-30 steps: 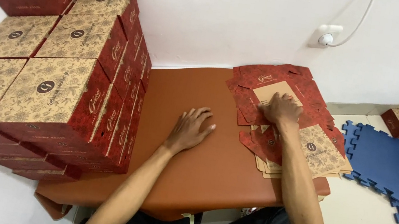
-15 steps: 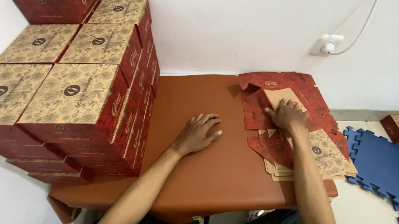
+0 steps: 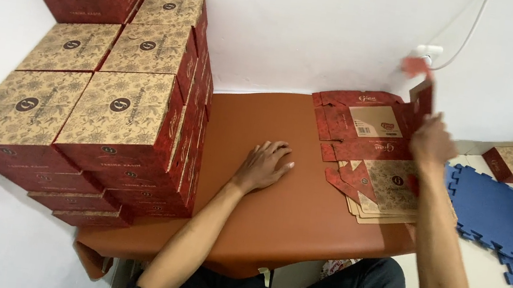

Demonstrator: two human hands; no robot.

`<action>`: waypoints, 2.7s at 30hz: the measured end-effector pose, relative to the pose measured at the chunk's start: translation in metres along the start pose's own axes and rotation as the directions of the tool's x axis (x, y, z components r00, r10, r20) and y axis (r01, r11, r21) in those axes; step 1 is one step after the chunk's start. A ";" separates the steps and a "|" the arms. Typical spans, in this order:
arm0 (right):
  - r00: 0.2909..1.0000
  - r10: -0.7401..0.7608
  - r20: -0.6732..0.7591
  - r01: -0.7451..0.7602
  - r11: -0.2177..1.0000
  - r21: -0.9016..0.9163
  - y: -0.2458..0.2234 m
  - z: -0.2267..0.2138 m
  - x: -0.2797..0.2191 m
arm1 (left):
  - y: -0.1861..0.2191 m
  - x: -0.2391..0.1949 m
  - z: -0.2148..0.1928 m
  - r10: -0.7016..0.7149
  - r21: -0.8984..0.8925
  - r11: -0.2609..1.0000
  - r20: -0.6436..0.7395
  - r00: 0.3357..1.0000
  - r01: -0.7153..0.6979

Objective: The person assembles small cardboard boxes by folding flat printed sheets into shape. They fold the sides and tuck the flaps to form the box structure, then place the completed boxes onto a stack on the left.

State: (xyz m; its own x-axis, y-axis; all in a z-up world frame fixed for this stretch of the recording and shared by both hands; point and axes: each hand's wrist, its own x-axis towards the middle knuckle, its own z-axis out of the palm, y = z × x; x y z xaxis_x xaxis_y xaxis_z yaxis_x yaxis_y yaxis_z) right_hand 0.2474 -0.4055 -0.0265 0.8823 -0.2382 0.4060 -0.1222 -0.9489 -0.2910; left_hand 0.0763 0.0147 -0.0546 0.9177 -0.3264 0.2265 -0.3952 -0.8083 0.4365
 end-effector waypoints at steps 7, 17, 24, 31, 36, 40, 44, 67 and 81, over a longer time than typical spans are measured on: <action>0.937 -0.094 -0.338 0.058 0.992 -0.114 0.090 -0.090 0.033 | -0.008 0.001 0.016 0.051 0.041 0.998 -0.088 0.995 -0.048; 0.990 -0.039 -0.137 0.126 0.681 0.721 0.003 -0.201 -0.013 | 0.029 -0.005 -0.028 -0.135 -0.256 0.960 -0.054 0.989 0.117; 0.900 0.074 0.429 -0.435 0.102 0.895 -0.096 -0.094 -0.017 | 0.012 -0.003 -0.019 -0.016 -0.799 0.587 -0.174 0.985 -0.132; 0.852 -0.200 0.483 -0.440 0.224 0.869 -0.185 -0.012 -0.046 | 0.003 0.011 -0.034 -0.203 -0.992 0.124 -0.046 0.978 -0.021; 0.743 -0.274 0.610 -0.371 0.590 0.717 -0.205 -0.003 -0.059 | -0.067 0.023 0.028 -0.456 -0.879 0.452 -0.083 0.886 0.150; 0.702 -0.365 0.611 -0.043 0.835 0.548 -0.207 -0.020 -0.070 | -0.094 0.029 0.039 -0.556 -0.651 0.694 -0.215 0.803 0.307; 0.630 -0.376 0.680 0.173 0.921 0.350 -0.193 -0.036 -0.082 | -0.071 0.017 0.019 -0.571 -0.599 0.722 -0.235 0.787 0.345; 0.336 -0.941 0.047 0.743 0.295 0.601 -0.191 0.007 -0.142 | -0.022 -0.011 -0.046 -0.245 -0.013 0.969 -0.101 0.964 0.245; 0.486 -0.874 0.021 0.816 0.462 0.347 -0.199 0.002 -0.164 | -0.038 -0.004 -0.031 -0.268 -0.066 0.963 -0.163 0.949 0.261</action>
State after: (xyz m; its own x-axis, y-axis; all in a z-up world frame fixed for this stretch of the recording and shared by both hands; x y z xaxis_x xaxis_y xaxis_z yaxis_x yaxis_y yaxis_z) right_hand 0.1280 -0.1770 -0.0371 0.5447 0.7179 0.4336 0.8214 -0.5609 -0.1032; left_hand 0.0869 0.0621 -0.0448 0.9707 -0.0131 0.2401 -0.1441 -0.8311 0.5372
